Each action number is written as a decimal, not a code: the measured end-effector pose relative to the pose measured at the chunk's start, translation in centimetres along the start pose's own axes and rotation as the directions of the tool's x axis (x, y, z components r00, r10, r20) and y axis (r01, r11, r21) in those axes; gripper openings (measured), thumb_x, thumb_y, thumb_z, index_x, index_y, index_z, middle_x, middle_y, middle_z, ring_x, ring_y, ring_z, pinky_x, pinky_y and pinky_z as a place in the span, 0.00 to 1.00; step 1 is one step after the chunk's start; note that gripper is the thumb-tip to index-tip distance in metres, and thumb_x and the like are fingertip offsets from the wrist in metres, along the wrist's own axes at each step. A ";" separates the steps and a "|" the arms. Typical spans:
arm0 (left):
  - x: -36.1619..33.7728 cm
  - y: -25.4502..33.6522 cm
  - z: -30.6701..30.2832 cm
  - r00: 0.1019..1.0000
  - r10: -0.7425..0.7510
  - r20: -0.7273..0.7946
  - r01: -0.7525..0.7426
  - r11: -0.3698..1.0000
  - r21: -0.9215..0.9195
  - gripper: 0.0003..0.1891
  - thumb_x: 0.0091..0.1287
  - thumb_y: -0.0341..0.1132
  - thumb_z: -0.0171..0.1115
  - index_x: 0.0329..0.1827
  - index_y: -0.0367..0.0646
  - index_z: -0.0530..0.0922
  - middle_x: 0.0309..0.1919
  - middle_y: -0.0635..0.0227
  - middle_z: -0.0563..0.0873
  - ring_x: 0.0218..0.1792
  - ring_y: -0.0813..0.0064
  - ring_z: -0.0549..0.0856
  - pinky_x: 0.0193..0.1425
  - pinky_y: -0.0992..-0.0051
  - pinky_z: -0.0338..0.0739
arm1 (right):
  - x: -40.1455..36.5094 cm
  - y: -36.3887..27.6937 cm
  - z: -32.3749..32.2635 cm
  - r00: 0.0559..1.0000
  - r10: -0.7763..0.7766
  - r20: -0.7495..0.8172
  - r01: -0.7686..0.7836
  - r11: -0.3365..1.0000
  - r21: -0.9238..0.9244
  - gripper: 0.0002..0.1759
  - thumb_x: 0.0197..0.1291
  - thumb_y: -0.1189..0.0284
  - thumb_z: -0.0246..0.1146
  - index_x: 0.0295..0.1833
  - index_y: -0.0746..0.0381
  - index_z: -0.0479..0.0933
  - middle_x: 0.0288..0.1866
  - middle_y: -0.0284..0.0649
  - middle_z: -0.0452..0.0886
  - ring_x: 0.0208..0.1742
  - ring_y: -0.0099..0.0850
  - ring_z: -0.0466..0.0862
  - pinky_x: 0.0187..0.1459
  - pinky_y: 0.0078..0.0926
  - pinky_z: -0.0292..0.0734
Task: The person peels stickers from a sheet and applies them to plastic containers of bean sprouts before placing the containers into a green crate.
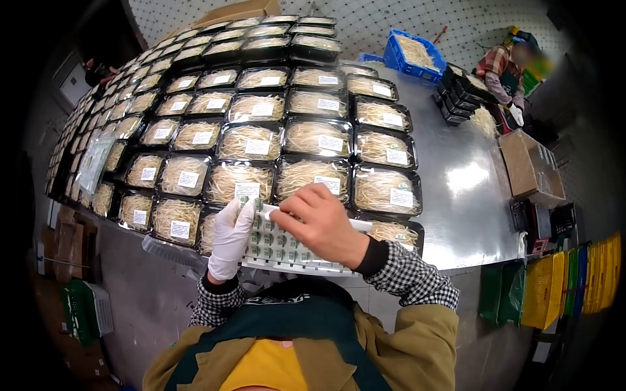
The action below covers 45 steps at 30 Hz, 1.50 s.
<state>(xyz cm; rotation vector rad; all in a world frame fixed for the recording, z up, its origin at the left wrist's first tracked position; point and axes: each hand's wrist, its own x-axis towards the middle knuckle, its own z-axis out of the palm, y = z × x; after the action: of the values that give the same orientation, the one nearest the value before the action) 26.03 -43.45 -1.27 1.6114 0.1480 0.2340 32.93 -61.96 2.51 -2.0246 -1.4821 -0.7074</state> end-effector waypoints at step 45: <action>-5.4 2.7 -2.9 0.745 -0.184 -0.641 0.128 0.983 -0.133 0.09 0.74 0.35 0.55 0.35 0.41 0.76 0.27 0.78 0.78 0.27 0.90 0.74 0.33 0.85 0.70 | 0.4 47.8 11.5 0.545 0.802 -0.243 -0.838 0.528 -0.135 0.13 0.49 0.62 0.64 0.32 0.60 0.86 0.36 0.49 0.85 0.42 0.48 0.83 0.48 0.42 0.78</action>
<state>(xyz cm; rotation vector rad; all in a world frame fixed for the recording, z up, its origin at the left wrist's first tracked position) 19.97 -42.08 1.18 1.3651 0.8049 0.6634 80.08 -66.26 -10.71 -2.4402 -0.1954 -0.5954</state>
